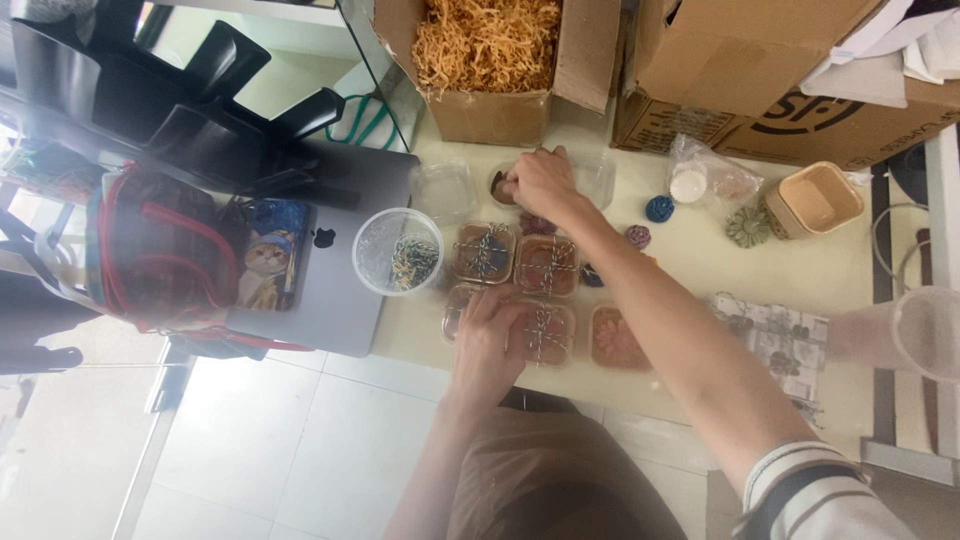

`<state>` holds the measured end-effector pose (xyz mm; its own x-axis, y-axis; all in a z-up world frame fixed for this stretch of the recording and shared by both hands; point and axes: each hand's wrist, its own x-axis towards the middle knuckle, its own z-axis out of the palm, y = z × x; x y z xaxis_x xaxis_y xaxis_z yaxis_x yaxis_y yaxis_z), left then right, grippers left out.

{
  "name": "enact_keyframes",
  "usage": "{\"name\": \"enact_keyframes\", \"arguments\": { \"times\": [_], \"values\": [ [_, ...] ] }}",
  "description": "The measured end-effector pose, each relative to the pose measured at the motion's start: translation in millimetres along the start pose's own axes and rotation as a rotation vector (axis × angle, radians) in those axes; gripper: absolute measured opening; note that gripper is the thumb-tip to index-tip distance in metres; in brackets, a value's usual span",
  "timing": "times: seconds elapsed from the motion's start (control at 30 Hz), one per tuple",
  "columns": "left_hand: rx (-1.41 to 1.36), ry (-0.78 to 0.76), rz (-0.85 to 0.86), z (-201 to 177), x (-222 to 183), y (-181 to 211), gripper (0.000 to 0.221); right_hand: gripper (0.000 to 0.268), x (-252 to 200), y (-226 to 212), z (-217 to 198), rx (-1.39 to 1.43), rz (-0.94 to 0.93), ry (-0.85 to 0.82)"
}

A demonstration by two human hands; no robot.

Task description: The person prepares small decorative candles by placing them into clear containers with shredded paper padding, then closes the containers and ties them with decorative string.

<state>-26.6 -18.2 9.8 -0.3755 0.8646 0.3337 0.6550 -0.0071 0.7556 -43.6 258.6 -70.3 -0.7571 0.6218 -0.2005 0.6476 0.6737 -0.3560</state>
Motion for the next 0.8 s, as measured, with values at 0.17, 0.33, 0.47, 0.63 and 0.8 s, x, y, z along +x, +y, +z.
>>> {"name": "enact_keyframes", "arguments": {
  "times": [0.17,0.33,0.47,0.63,0.8],
  "values": [
    [-0.043,0.02,0.037,2.9,-0.7,1.2,0.022,0.02,-16.9,15.9,-14.5,0.079,-0.058,0.032],
    [-0.051,-0.006,0.04,8.5,-6.1,7.4,0.021,0.02,-53.5,25.1,-40.2,0.348,-0.146,0.231],
    [-0.119,0.021,0.029,14.2,-0.3,18.2,0.016,0.02,-93.2,26.5,-55.3,0.754,-0.135,0.237],
    [-1.166,0.014,-0.726,17.8,16.2,26.3,0.026,0.021,-197.0,23.5,-56.4,0.896,-0.025,0.146],
    [-0.773,-0.163,-0.629,46.4,5.0,25.1,0.021,0.022,-269.3,34.0,-34.6,0.909,-0.049,0.289]
  ]
}}
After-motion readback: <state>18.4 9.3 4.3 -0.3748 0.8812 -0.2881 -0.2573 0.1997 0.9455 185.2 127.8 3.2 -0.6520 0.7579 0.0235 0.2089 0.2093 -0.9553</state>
